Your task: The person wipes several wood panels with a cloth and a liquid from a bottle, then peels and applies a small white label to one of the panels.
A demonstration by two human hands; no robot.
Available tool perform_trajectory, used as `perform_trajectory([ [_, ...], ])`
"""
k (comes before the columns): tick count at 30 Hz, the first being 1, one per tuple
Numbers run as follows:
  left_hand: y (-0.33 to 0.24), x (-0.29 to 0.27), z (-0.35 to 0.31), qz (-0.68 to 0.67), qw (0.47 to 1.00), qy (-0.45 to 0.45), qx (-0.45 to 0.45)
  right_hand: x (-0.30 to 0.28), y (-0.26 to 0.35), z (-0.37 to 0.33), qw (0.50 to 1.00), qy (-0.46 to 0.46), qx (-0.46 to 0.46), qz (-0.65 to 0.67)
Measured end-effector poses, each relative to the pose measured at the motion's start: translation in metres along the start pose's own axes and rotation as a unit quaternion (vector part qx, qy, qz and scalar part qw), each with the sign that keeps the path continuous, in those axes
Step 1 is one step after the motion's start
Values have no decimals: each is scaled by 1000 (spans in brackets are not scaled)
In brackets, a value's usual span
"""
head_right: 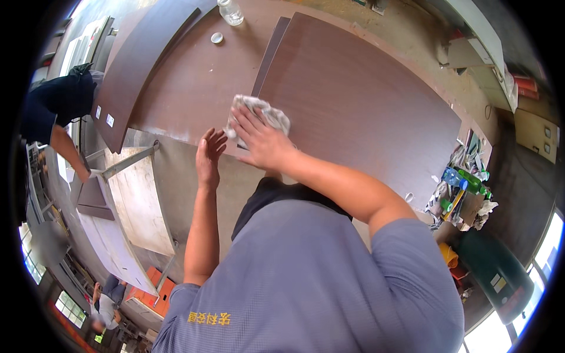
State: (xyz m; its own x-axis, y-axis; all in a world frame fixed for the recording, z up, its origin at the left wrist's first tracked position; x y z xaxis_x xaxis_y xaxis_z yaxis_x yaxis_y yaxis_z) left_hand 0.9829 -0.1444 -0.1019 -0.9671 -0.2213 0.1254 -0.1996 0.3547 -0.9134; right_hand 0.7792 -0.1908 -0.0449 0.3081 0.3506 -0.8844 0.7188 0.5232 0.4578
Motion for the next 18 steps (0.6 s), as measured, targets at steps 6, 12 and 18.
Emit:
perform_trajectory([
  [6, -15, 7, 6, 11, 999, 1, 46, 2, 5, -26, 998, 16, 45, -39],
  [12, -45, 28, 9, 83, 991, 37, 100, 8, 3, -59, 997, -15, 78, 0],
  [18, -40, 30, 11, 106, 987, 44, 111, -31, -53, -208, 950, 12, 301, -79],
])
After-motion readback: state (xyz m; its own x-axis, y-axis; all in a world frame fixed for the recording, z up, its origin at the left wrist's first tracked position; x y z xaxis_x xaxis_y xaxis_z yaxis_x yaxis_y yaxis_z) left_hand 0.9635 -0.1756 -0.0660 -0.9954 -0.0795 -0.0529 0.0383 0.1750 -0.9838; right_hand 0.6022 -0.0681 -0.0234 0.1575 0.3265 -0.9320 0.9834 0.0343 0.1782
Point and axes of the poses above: each hand's wrist, its own z-axis towards the middle knuckle, its own x-axis out of the palm, y = z × x, the point moved 4 cm from there along z, towards the middle knuckle, and after that the axes turned 5 degrees about x, right-handed, at the moved point
